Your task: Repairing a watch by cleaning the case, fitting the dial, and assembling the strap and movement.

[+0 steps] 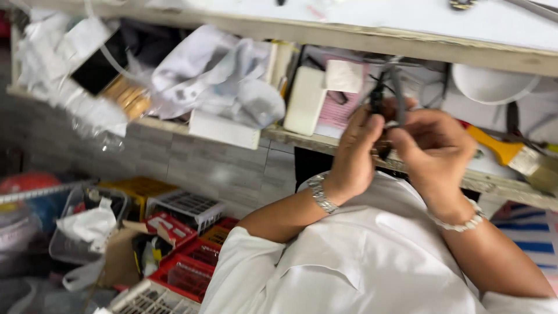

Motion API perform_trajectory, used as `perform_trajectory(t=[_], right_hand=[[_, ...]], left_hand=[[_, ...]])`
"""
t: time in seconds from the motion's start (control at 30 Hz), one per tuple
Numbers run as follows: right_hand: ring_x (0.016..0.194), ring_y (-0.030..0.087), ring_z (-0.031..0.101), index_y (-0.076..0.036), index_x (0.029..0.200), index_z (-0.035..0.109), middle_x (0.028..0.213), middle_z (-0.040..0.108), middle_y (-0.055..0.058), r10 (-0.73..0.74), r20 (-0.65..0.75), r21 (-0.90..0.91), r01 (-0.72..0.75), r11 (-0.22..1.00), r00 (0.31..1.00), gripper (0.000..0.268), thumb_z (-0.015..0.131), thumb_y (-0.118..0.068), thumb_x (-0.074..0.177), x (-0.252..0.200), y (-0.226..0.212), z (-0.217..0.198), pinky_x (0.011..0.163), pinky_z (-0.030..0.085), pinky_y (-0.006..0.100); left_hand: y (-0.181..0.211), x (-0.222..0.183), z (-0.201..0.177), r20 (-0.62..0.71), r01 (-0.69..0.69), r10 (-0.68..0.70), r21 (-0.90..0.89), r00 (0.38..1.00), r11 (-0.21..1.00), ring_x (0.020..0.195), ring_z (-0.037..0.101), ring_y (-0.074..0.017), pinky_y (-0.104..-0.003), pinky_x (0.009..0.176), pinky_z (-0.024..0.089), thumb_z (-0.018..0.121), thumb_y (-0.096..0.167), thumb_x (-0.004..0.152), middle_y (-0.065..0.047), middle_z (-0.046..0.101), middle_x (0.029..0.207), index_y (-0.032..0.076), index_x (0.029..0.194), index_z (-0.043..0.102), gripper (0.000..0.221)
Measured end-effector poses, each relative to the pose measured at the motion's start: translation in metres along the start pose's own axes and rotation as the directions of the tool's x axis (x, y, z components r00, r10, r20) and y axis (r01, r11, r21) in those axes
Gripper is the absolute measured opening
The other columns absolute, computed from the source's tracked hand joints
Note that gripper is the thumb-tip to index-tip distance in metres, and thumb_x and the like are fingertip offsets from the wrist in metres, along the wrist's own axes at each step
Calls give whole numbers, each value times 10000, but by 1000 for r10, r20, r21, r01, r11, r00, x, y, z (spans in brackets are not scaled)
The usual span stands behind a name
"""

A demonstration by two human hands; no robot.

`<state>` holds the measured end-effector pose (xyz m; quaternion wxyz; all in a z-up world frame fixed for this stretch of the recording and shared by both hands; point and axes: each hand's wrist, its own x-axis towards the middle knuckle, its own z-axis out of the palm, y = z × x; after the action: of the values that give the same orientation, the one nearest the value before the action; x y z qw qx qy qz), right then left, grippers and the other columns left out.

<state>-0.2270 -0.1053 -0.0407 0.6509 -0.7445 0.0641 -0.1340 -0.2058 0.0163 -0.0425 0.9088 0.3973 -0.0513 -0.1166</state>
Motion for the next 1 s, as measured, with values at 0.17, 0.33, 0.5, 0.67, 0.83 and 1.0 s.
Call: perform_trajectory(t=[0.17, 0.33, 0.5, 0.67, 0.83, 1.0], right_hand=[[1115, 291, 664, -58, 1100, 502, 1134, 639, 191, -156, 164, 268, 108, 957, 974, 201, 679, -111, 1022, -1, -17, -1, 1045, 588, 391], [999, 171, 645, -94, 1074, 528, 1039, 649, 88, -132, 246, 232, 74, 970, 960, 271, 714, -260, 968, -2, -14, 1, 998, 580, 311], [843, 223, 671, 28, 1090, 577, 911, 650, 162, -11, 343, 57, -9, 998, 939, 510, 472, -470, 1079, 5, -21, 6, 803, 558, 299], [1010, 204, 637, -57, 1000, 641, 1235, 655, 178, -122, 529, 22, 130, 991, 840, 155, 681, -191, 932, 10, -43, 4, 903, 542, 289], [1060, 229, 727, 23, 1315, 595, 1279, 695, 161, -215, 718, -25, 333, 943, 662, 552, 780, 50, 796, 36, -36, 13, 936, 621, 311], [888, 277, 673, 77, 1262, 694, 1079, 722, 167, -395, 687, -153, 653, 742, 610, 195, 697, 32, 1073, 91, -39, 77, 831, 545, 399]], left_hand=[[-8, -3, -8, -168, -18, -50, -378, 985, 926, 1088, 698, -270, -393, 985, 577, 517, 336, 1193, -165, 688, 1227, 15, 1319, 543, 346], [30, 3, -18, -204, -10, -77, -393, 976, 919, 869, 728, -264, -408, 816, 598, 528, 390, 1177, -170, 733, 1054, 31, 1275, 544, 373], [43, 3, -29, 13, -84, 83, 166, 996, 983, 738, 559, -103, -209, 713, 487, 528, 372, 1119, 2, 655, 895, 150, 1107, 596, 233], [68, 24, -28, -335, -203, 65, -395, 940, 896, 642, 512, -120, -249, 566, 453, 549, 425, 1078, -40, 623, 771, 122, 976, 543, 320], [131, -7, -69, -355, -318, 242, -174, 903, 932, 549, 504, -73, -203, 470, 396, 584, 272, 1070, -91, 696, 860, 96, 1013, 566, 186], [189, -56, -121, -220, 93, -36, 253, 975, 963, 530, 476, -37, -155, 440, 422, 573, 117, 1054, -6, 628, 772, 109, 1260, 580, 206]])
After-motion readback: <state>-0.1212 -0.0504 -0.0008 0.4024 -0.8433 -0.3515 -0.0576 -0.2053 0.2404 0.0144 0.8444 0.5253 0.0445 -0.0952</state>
